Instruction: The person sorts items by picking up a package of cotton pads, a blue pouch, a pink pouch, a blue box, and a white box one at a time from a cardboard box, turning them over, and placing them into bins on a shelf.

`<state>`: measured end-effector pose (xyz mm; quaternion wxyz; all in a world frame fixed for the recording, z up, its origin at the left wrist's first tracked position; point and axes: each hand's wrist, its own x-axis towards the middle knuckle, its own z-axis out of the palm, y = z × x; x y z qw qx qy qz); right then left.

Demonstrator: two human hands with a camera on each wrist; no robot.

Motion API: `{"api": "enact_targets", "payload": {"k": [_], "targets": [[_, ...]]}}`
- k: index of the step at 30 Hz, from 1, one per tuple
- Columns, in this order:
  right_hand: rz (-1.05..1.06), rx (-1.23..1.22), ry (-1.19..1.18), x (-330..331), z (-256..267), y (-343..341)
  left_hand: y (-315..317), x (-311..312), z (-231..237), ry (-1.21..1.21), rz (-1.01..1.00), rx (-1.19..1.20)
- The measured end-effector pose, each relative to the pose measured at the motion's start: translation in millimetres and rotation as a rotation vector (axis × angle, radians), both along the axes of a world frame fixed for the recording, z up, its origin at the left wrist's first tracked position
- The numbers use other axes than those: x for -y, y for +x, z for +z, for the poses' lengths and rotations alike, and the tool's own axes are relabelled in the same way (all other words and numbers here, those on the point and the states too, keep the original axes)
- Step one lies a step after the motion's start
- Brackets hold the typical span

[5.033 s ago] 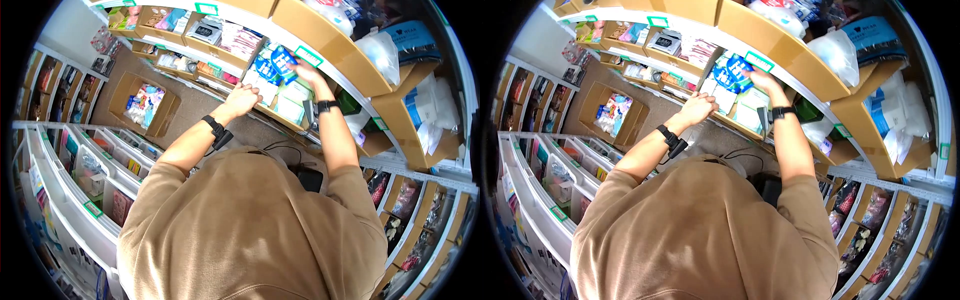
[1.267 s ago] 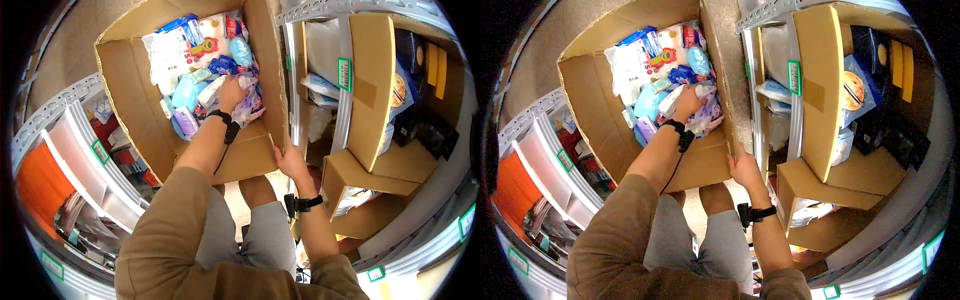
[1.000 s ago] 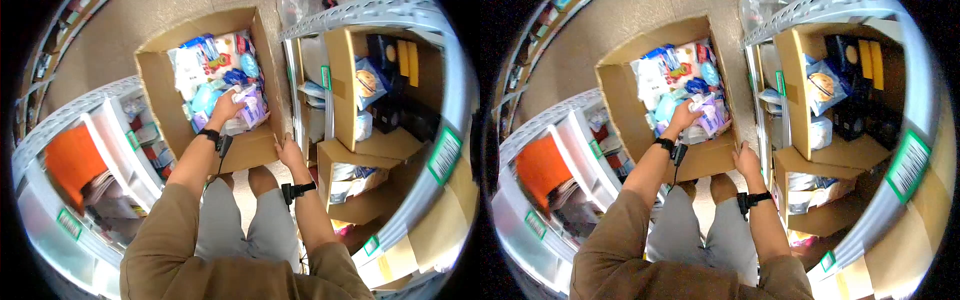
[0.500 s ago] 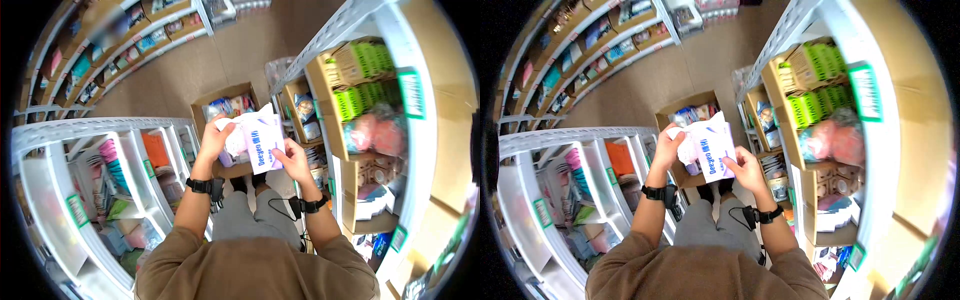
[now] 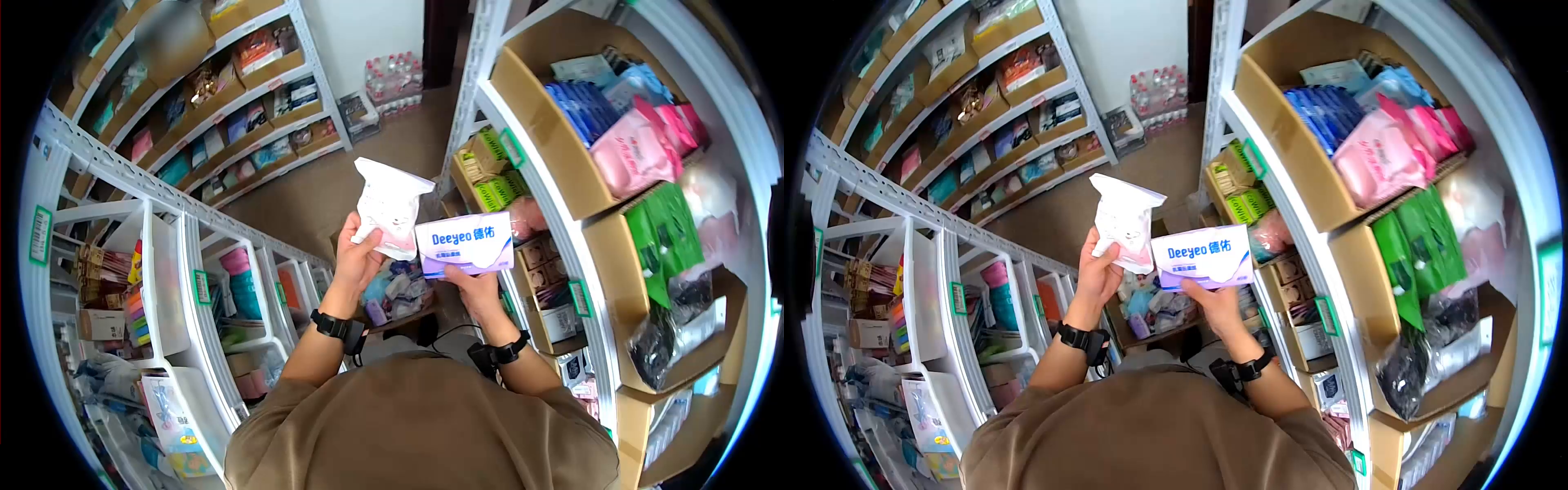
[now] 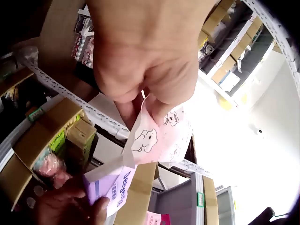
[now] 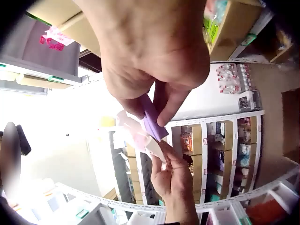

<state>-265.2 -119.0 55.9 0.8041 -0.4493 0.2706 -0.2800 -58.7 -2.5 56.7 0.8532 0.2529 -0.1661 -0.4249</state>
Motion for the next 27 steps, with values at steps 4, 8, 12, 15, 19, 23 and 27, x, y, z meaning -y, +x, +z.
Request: {"api": "enact_targets", "payload": {"k": [4,8,12,15,19,23,27], "targets": [[-0.081,0.094,-0.119,-2.5,19.8,-10.6,-17.6,10.5,30.4,-0.011,0.082,0.072],[-0.177,0.092,-0.224,4.4,42.3,-23.2,-21.3,11.9,47.1,-0.087,-0.050,0.050],[-0.282,0.161,-0.238,3.6,66.1,-30.3,-17.9,14.2,57.2,-0.091,-0.199,0.082],[-0.328,0.275,-0.078,-3.8,85.7,-42.9,-18.9,24.5,62.3,-0.120,-0.289,0.094],[-0.372,0.338,-0.060,-8.0,84.1,-56.7,-27.1,32.3,60.7,-0.161,-0.364,0.005],[-0.421,0.279,-0.121,-20.4,79.6,-69.8,-35.0,36.5,54.1,-0.192,-0.471,-0.037],[-0.486,0.299,-0.135,-30.9,77.3,-78.9,-41.0,38.5,51.5,-0.141,-0.547,-0.015]]}}
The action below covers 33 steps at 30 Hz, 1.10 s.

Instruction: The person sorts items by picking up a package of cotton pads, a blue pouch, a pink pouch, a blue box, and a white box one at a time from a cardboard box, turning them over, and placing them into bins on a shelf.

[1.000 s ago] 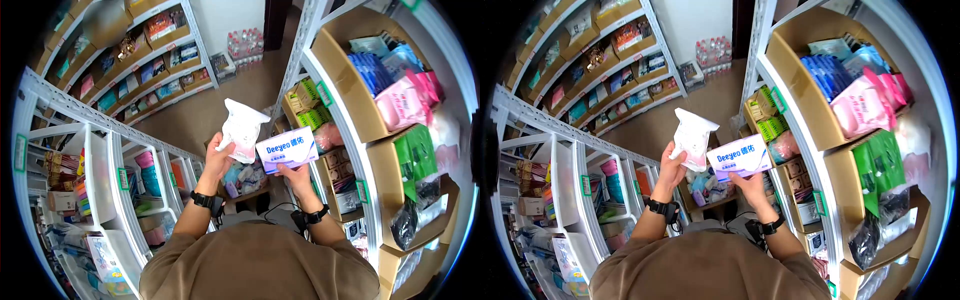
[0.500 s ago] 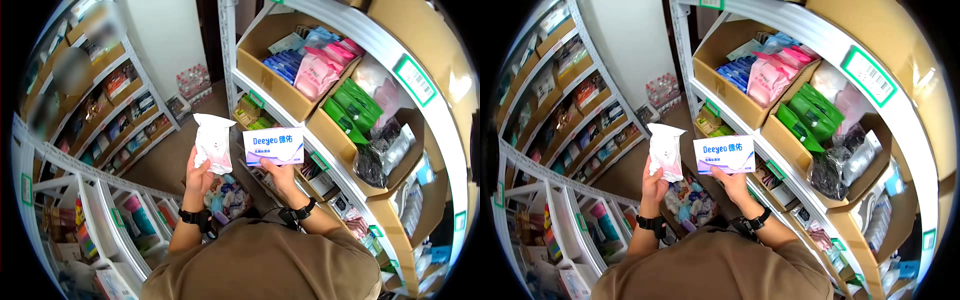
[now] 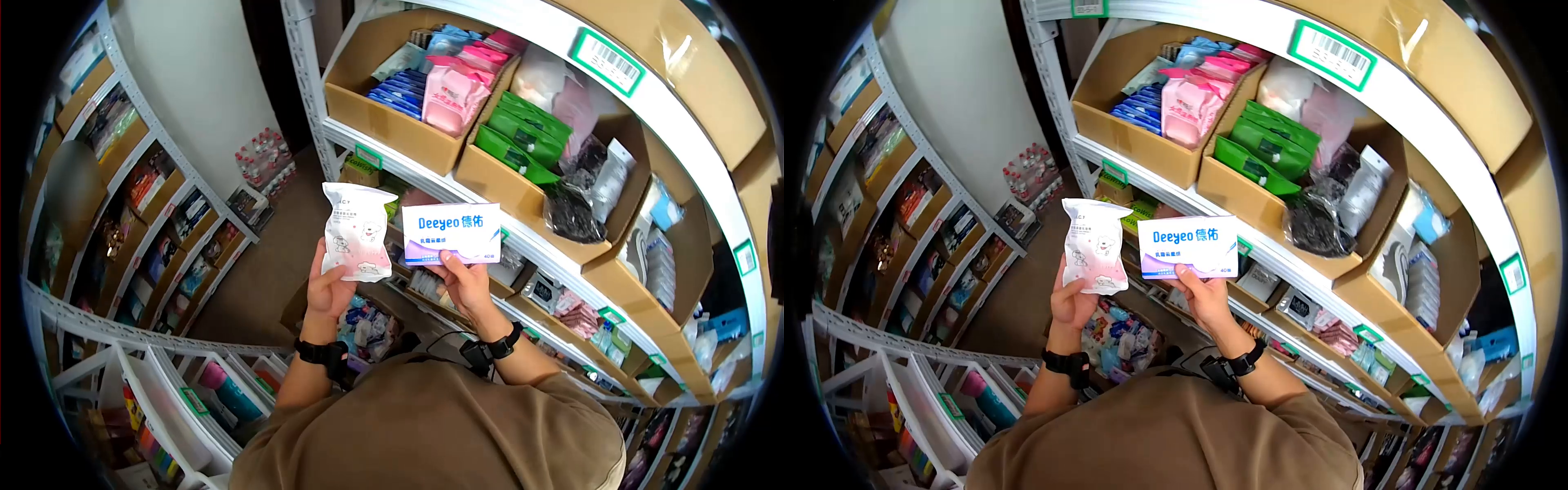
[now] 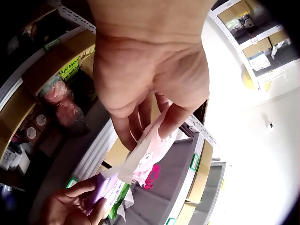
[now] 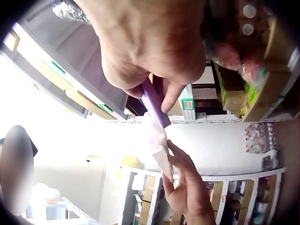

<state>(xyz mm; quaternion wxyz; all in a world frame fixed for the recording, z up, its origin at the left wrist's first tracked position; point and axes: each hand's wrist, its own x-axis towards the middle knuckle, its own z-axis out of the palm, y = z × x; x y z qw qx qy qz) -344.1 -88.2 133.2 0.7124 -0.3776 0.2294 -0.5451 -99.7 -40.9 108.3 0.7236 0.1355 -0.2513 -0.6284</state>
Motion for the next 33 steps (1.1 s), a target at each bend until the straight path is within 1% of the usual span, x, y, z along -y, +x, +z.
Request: {"api": "enact_targets", "payload": {"k": [2,6,8,12,14,15,17,18,20,21,22,24,28,30,31,33], "targets": [[-0.028,-0.024,-0.003,-4.6,-1.6,-5.1,-5.4,3.3,1.1,-0.036,-0.067,-0.071],[-0.093,-0.022,0.001,-14.0,3.5,-15.1,-19.2,9.1,5.5,-0.050,-0.148,-0.103],[-0.071,-0.026,0.063,-18.2,6.5,-23.3,-24.6,14.5,-1.3,-0.044,-0.233,-0.148],[-0.155,-0.010,0.011,-27.4,6.8,-33.3,-36.7,20.4,-8.8,-0.058,-0.323,-0.090],[-0.170,-0.058,0.049,-31.4,4.7,-42.3,-41.5,23.2,-11.3,-0.019,-0.420,-0.238],[-0.188,-0.058,0.052,-34.3,6.3,-45.0,-44.1,23.7,-10.3,-0.014,-0.438,-0.238],[-0.235,-0.042,0.014,-39.2,11.6,-49.3,-48.9,25.0,-6.9,-0.030,-0.555,-0.329],[-0.262,-0.038,0.017,-41.0,11.5,-53.3,-49.7,27.3,-9.6,-0.022,-0.582,-0.326],[-0.313,-0.042,-0.015,-45.0,12.4,-63.0,-48.9,31.5,-17.2,-0.044,-0.599,-0.380],[-0.327,-0.026,0.000,-48.1,17.3,-67.1,-50.0,31.8,-16.4,-0.024,-0.559,-0.348],[-0.349,-0.023,-0.003,-50.5,18.7,-73.1,-53.2,33.6,-14.5,-0.063,-0.574,-0.393],[-0.339,-0.024,0.005,-55.4,20.7,-84.6,-59.6,36.4,-9.0,-0.058,-0.564,-0.382],[-0.391,-0.026,0.015,-66.7,23.7,-99.9,-78.7,39.6,-5.7,-0.053,-0.618,-0.405],[-0.414,-0.041,0.012,-75.2,23.2,-110.3,-96.7,34.6,1.6,0.075,-0.504,-0.285],[-0.425,-0.040,0.016,-79.5,21.9,-116.8,-108.4,30.5,10.2,0.080,-0.514,-0.284],[-0.419,-0.036,-0.016,-87.1,19.5,-130.7,-131.3,22.4,33.0,-0.094,-0.632,-0.233]]}}
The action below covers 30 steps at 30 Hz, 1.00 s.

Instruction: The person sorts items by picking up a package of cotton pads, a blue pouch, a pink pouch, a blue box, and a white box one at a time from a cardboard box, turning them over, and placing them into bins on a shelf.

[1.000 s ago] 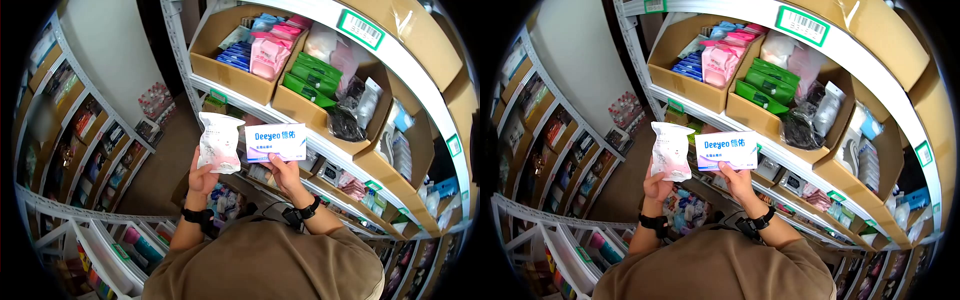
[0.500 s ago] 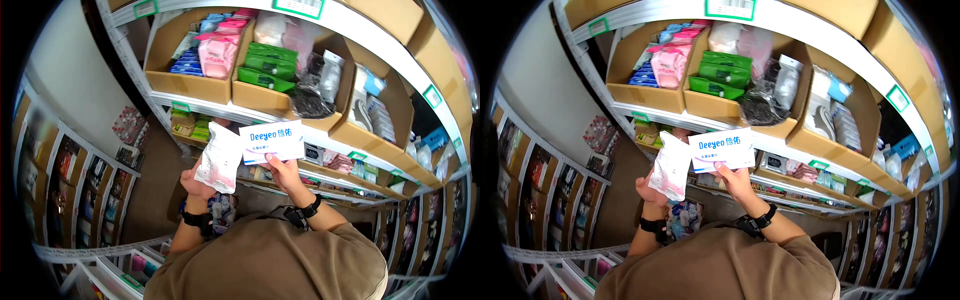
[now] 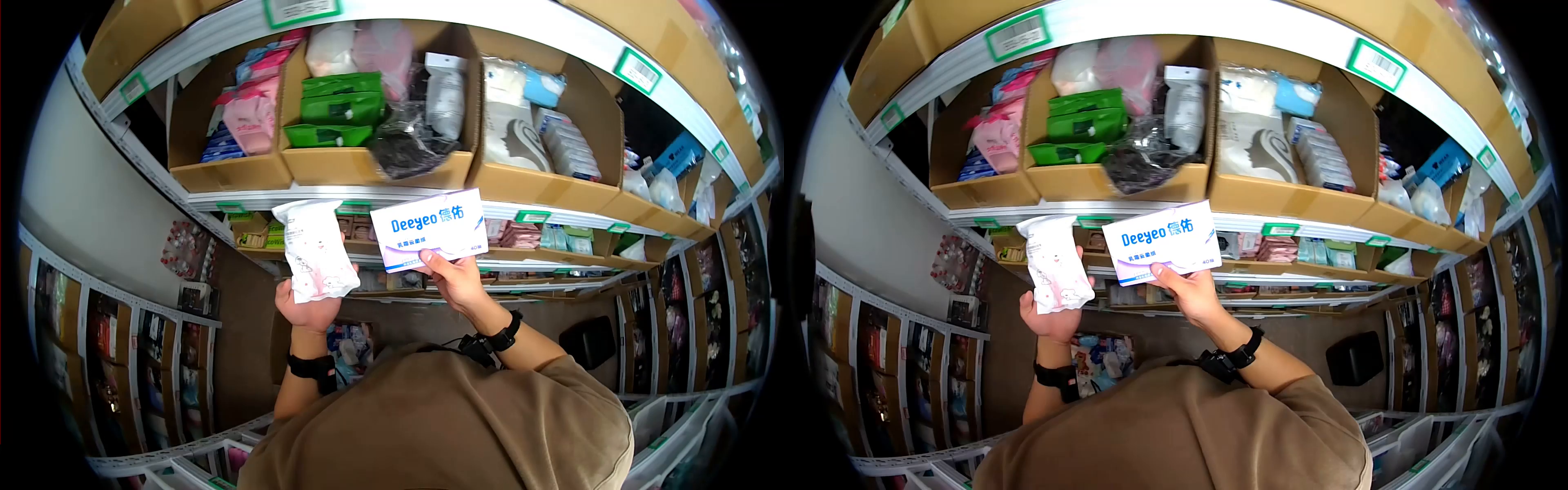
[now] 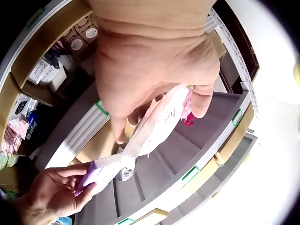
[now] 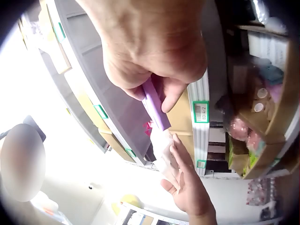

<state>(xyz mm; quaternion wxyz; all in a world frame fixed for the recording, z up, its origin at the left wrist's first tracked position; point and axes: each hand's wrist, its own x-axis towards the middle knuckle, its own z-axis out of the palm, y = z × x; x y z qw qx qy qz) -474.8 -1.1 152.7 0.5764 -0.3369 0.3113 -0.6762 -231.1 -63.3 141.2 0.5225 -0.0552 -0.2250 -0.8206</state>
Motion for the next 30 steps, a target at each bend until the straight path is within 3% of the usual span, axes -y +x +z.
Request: {"api": "enact_targets", "payload": {"k": [4,12,14,18,30], "targets": [[-0.056,0.008,-0.006,-19.5,-0.8,-34.6,-35.8,-16.4,16.9,-0.008,-0.179,-0.088],[-0.131,0.055,-0.020,-64.7,-0.7,-116.3,-123.9,-44.6,33.8,-0.033,-0.234,0.035],[-0.150,0.057,-0.024,-75.9,-0.6,-139.7,-151.1,-53.9,38.0,-0.016,-0.136,0.189],[-0.186,0.072,-0.038,-98.1,-2.6,-186.5,-201.0,-66.8,43.0,-0.058,-0.183,0.266],[-0.313,0.050,-0.012,-148.3,-3.6,-301.6,-321.3,-96.1,51.2,-0.094,-0.357,0.255]]}}
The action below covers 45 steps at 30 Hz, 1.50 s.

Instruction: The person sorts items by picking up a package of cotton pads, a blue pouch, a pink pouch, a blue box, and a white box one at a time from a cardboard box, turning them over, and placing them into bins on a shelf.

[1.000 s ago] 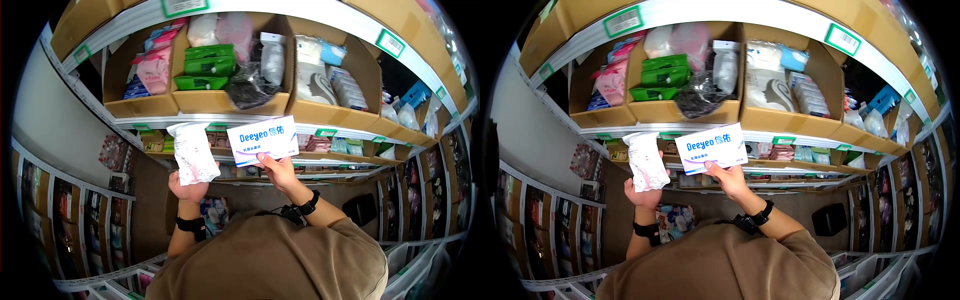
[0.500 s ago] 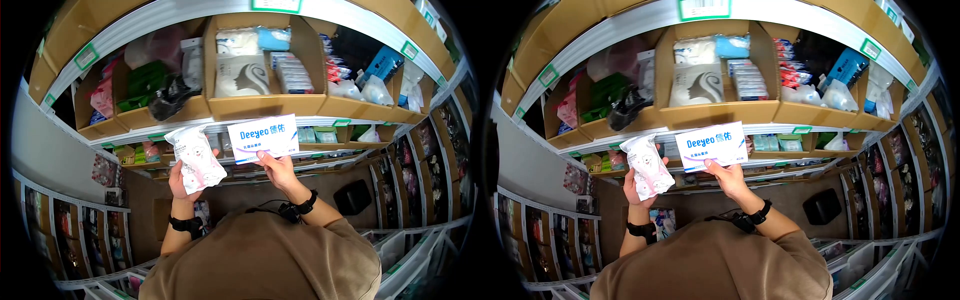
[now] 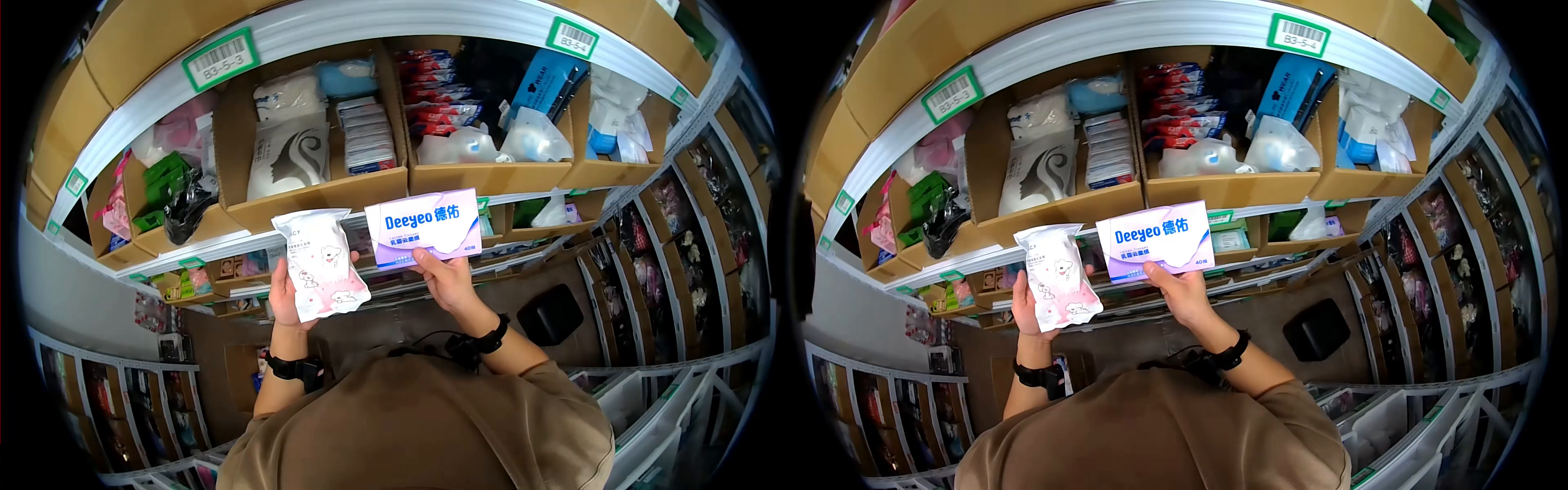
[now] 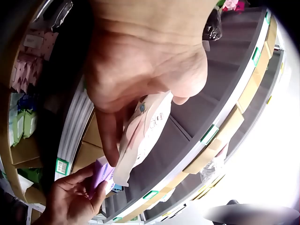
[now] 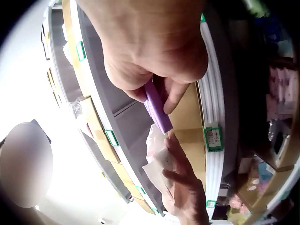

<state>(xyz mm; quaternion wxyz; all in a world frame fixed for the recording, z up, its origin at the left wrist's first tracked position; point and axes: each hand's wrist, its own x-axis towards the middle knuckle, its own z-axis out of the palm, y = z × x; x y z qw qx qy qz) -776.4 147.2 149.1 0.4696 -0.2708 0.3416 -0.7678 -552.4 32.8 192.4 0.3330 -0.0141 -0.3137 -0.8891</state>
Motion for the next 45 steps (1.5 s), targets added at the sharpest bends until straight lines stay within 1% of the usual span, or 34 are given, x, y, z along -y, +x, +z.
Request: {"api": "enact_targets", "payload": {"k": [2,4,6,10,14,18,21,22,23,26,27,29,30,32,33,34,36,39,41,43,45], "targets": [[-0.026,-0.008,0.004,-1.4,3.3,-6.7,-7.5,1.5,1.0,-0.018,-0.021,0.004],[-0.040,0.039,-0.070,-4.7,13.2,-5.5,-10.5,2.0,2.2,-0.036,-0.050,0.018],[-0.092,0.039,-0.064,-5.6,17.2,-5.2,-19.3,3.1,3.5,-0.016,0.003,0.113],[-0.174,-0.033,-0.053,-15.6,17.6,-13.6,-38.1,11.2,-5.2,-0.064,-0.065,0.098],[-0.213,-0.003,-0.057,-20.7,27.0,-21.2,-50.9,16.5,-4.0,-0.112,-0.165,0.092],[-0.219,-0.024,-0.085,-24.3,29.5,-35.1,-59.2,11.0,-0.3,-0.109,-0.123,0.135],[-0.195,-0.026,-0.110,-29.6,20.7,-59.0,-78.9,0.4,3.4,-0.117,-0.076,0.145],[-0.193,-0.029,-0.127,-31.4,17.8,-68.4,-87.3,-3.7,2.8,-0.103,-0.092,0.116],[-0.224,-0.104,-0.122,-36.0,15.4,-80.4,-97.0,-10.3,1.8,-0.076,-0.074,0.123],[-0.234,-0.158,-0.166,-55.1,18.8,-118.7,-133.5,-25.8,-2.4,-0.183,-0.089,0.114],[-0.245,-0.163,-0.165,-65.8,18.4,-137.2,-151.1,-34.8,-2.4,-0.144,-0.089,0.094],[-0.229,-0.280,-0.167,-86.7,14.2,-170.9,-187.1,-52.0,1.8,-0.224,-0.036,0.113],[-0.248,-0.261,-0.177,-98.3,12.4,-187.2,-204.8,-60.2,7.0,-0.223,-0.044,0.110],[-0.269,-0.286,-0.173,-123.8,12.0,-221.0,-239.8,-75.8,16.7,-0.431,-0.094,0.175],[-0.283,-0.306,-0.170,-135.1,12.4,-235.2,-255.5,-82.7,15.9,-0.425,-0.097,0.174],[-0.332,-0.225,-0.182,-144.2,16.3,-244.8,-270.2,-89.3,15.8,-0.428,-0.086,0.218],[-0.362,-0.199,-0.185,-162.4,13.3,-269.1,-298.8,-100.7,19.9,-0.434,-0.072,0.263],[-0.392,-0.149,-0.169,-187.1,6.2,-306.5,-341.7,-120.5,31.5,-0.531,0.049,0.341],[-0.430,-0.130,-0.142,-203.9,4.0,-326.6,-376.8,-133.9,44.4,-0.510,0.043,0.338],[-0.433,-0.129,-0.153,-218.2,0.6,-346.0,-417.1,-141.3,67.3,-0.661,0.182,0.267],[-0.469,-0.195,-0.134,-230.9,-6.9,-364.5,-455.7,-144.3,93.6,-0.696,0.273,0.207]]}}
